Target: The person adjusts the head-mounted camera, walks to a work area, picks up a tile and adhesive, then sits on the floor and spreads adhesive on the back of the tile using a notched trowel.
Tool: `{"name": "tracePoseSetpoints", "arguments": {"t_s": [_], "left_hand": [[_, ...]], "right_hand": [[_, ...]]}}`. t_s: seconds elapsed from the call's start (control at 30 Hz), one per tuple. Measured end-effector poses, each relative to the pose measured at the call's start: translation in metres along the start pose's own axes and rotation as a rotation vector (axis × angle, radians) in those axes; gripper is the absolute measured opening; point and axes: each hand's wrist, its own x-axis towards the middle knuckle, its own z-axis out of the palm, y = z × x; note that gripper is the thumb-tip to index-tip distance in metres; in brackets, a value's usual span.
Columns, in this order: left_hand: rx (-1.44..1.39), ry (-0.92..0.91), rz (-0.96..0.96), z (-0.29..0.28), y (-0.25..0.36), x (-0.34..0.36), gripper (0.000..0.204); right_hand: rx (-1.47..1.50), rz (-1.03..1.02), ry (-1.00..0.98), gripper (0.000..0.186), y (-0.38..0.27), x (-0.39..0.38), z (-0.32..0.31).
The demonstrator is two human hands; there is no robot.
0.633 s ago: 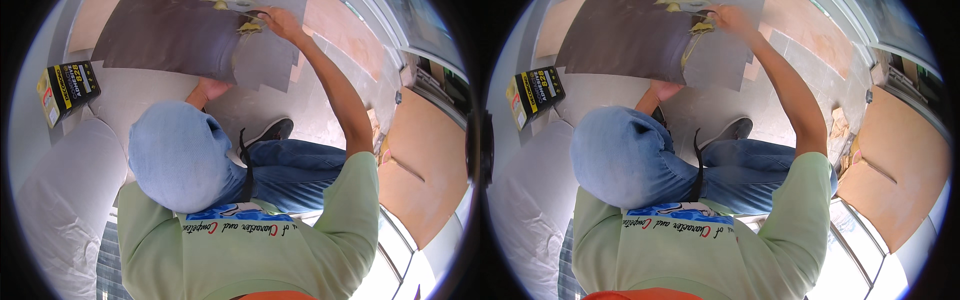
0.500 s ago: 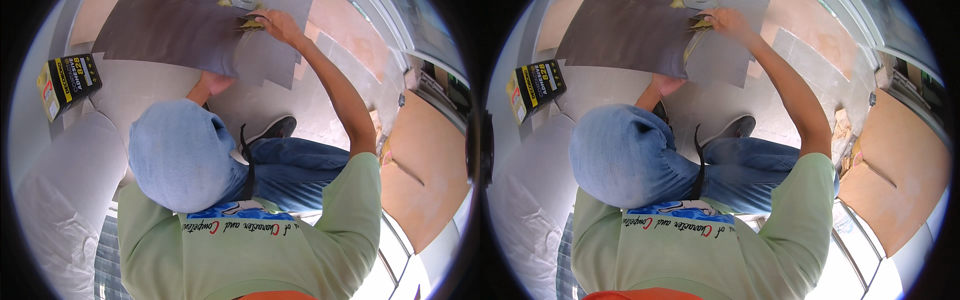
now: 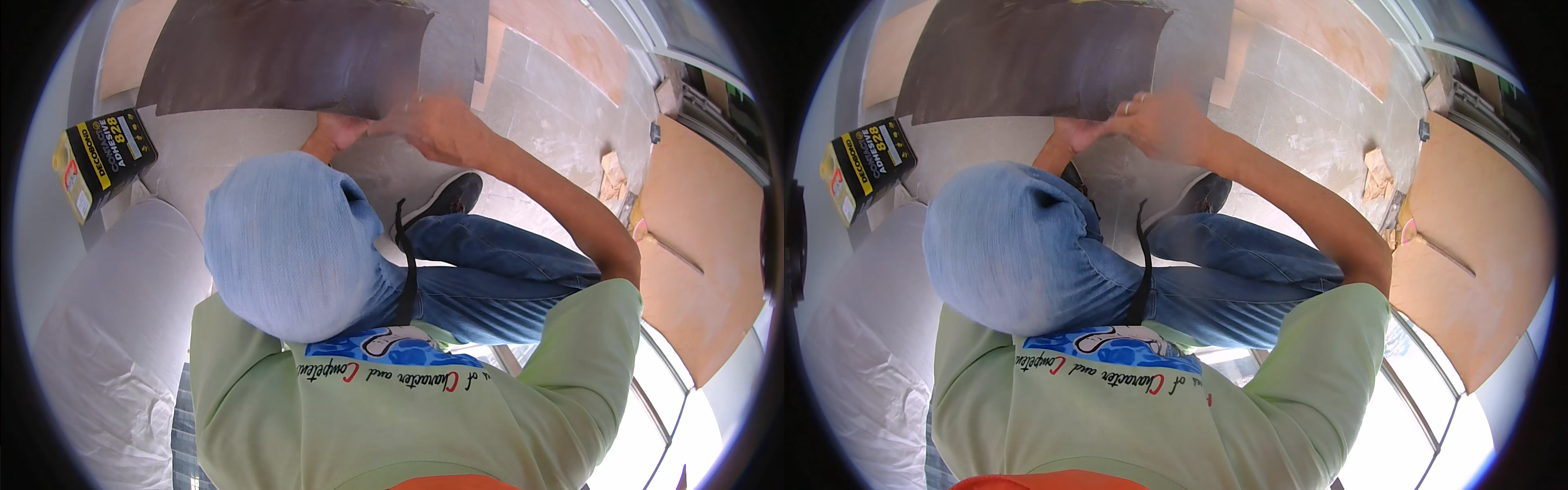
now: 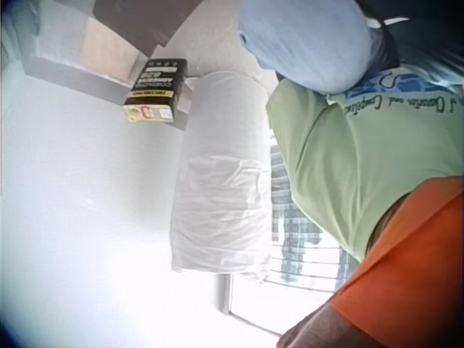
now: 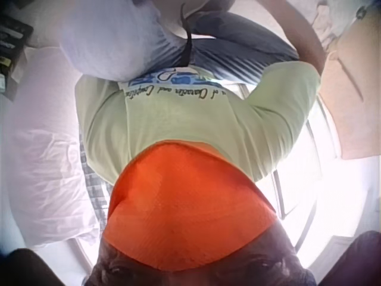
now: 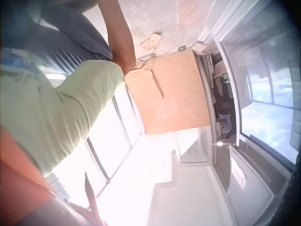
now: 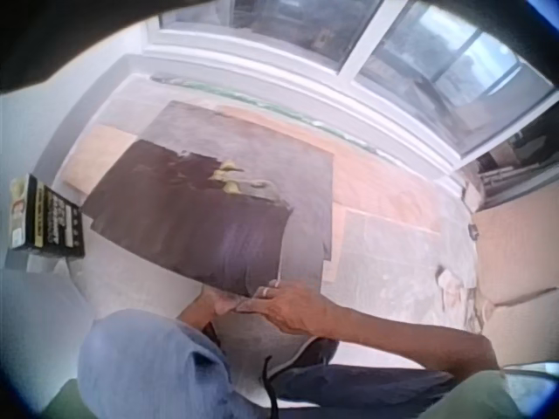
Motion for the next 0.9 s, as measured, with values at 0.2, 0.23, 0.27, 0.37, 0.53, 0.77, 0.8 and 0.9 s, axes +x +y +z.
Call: {"name": "tracePoseSetpoints", "arguments": {"t_s": [0.2,0.23,0.27,0.37,0.53,0.77,0.8,0.9], "left_hand": [[-0.248,-0.716,-0.113,0.027,0.007,0.005,0.056],[-0.169,-0.504,-0.068,0.035,0.003,0.005,0.055],[-0.105,-0.366,-0.039,0.042,-0.001,0.006,0.055],[0.078,0.062,0.061,0.049,-0.014,0.006,0.054],[0.100,-0.281,-0.022,0.021,-0.006,0.018,0.051],[0.115,-0.311,-0.146,-0.010,-0.018,0.021,0.050],[-0.173,-0.381,-0.195,-0.011,-0.017,0.022,0.049],[-0.262,-0.453,-0.198,-0.013,-0.017,0.025,0.045]], "right_hand": [[0.566,0.138,0.311,0.030,0.048,-0.014,-0.045],[0.475,0.166,0.404,0.031,0.066,-0.006,-0.048],[0.378,0.196,0.497,0.032,0.084,0.002,-0.051],[0.141,0.269,0.567,0.032,0.126,0.028,-0.043],[-0.018,0.157,0.289,0.030,0.146,0.040,-0.010],[0.014,0.297,0.382,0.030,0.194,0.053,-0.027],[0.042,0.270,0.383,0.031,0.196,0.060,-0.022],[-0.099,0.320,0.392,0.028,0.185,0.068,0.006]]}}
